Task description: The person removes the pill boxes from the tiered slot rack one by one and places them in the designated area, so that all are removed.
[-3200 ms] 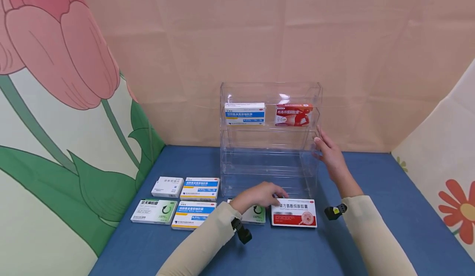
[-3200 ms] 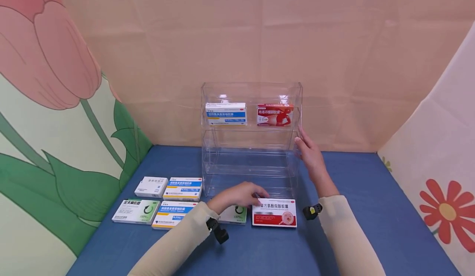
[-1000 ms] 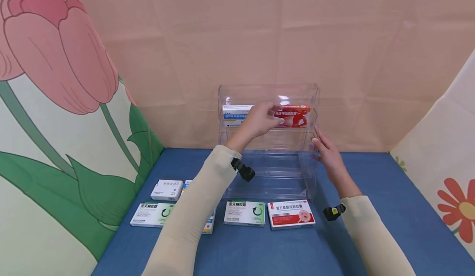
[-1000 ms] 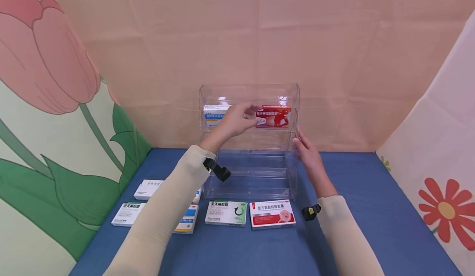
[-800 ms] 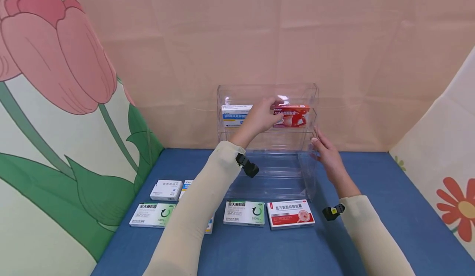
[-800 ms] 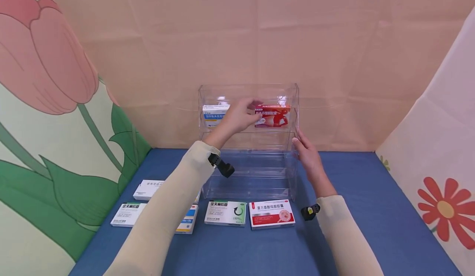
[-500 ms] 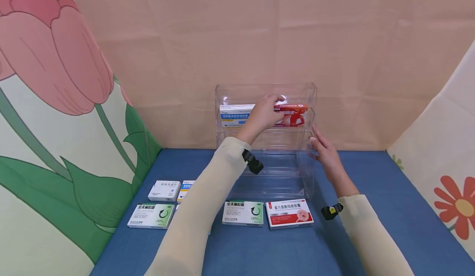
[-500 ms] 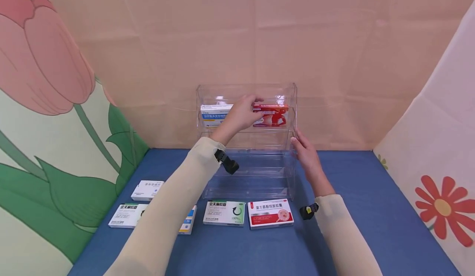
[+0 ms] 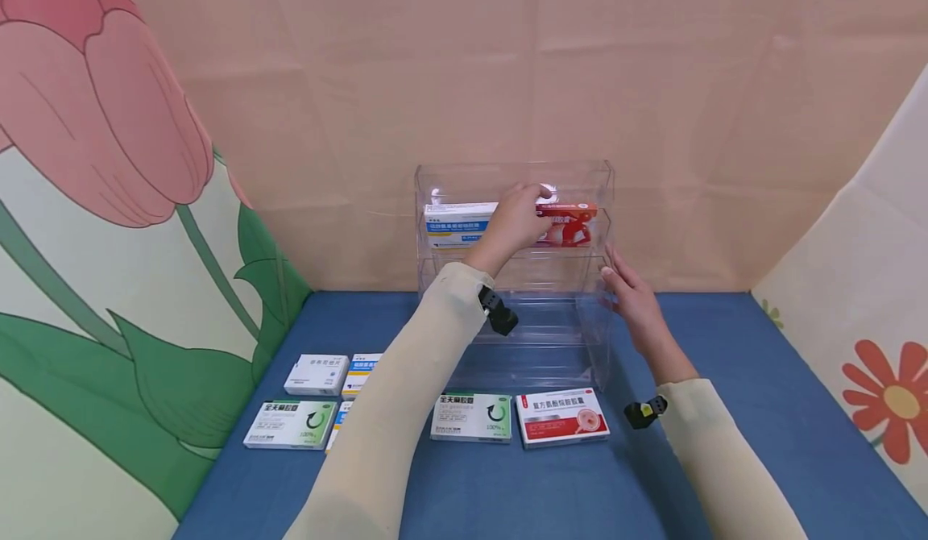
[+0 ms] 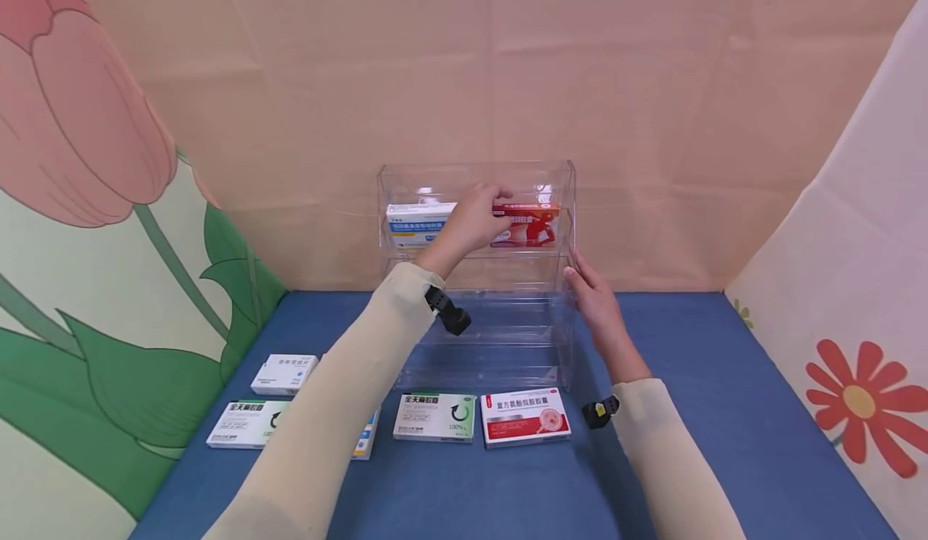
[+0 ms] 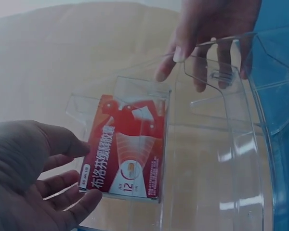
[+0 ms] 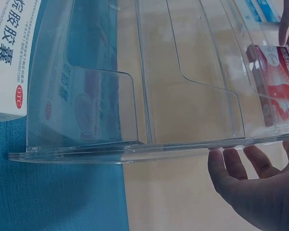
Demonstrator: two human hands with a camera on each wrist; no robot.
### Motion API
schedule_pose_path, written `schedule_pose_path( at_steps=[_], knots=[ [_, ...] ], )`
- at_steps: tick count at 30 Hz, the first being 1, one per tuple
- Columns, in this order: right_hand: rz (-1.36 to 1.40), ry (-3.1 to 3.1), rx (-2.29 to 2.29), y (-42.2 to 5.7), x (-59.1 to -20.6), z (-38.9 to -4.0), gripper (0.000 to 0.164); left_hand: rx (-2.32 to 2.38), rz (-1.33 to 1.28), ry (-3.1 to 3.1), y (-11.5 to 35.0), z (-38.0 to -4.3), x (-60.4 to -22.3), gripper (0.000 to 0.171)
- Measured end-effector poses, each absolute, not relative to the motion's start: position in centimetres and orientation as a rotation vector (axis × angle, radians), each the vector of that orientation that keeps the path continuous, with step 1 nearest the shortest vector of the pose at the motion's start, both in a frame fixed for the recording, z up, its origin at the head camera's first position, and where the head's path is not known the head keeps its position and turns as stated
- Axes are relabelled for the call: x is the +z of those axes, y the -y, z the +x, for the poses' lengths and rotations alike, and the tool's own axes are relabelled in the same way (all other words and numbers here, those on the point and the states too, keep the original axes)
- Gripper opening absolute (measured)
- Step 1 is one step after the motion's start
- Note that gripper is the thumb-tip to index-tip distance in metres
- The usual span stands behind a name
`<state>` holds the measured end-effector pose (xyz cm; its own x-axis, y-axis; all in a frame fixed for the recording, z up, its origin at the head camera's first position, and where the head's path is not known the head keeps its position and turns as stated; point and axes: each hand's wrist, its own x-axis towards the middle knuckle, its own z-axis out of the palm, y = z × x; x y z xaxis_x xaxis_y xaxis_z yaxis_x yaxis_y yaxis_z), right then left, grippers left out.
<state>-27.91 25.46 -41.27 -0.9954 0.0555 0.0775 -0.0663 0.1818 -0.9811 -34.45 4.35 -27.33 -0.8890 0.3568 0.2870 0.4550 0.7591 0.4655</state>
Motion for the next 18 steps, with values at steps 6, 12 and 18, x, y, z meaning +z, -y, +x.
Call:
schedule_pose_path(
  at_steps=[6, 12, 18],
  knots=[
    [0.007, 2.328, 1.965, -25.47, -41.27, -27.84, 0.057, -0.704, -0.641, 2.788, -4.45, -34.58, -27.54, 0.044],
    [0.018, 2.325, 1.969, -25.36, -41.14, -27.71, 0.058, -0.602, -0.642, 2.804, -4.5, -34.5, -27.69, 0.04],
    [0.025, 2.327, 1.965, -25.2, -41.24, -27.73, 0.058, -0.637, -0.638, 2.785, -4.33, -34.42, -28.18, 0.034]
  ],
)
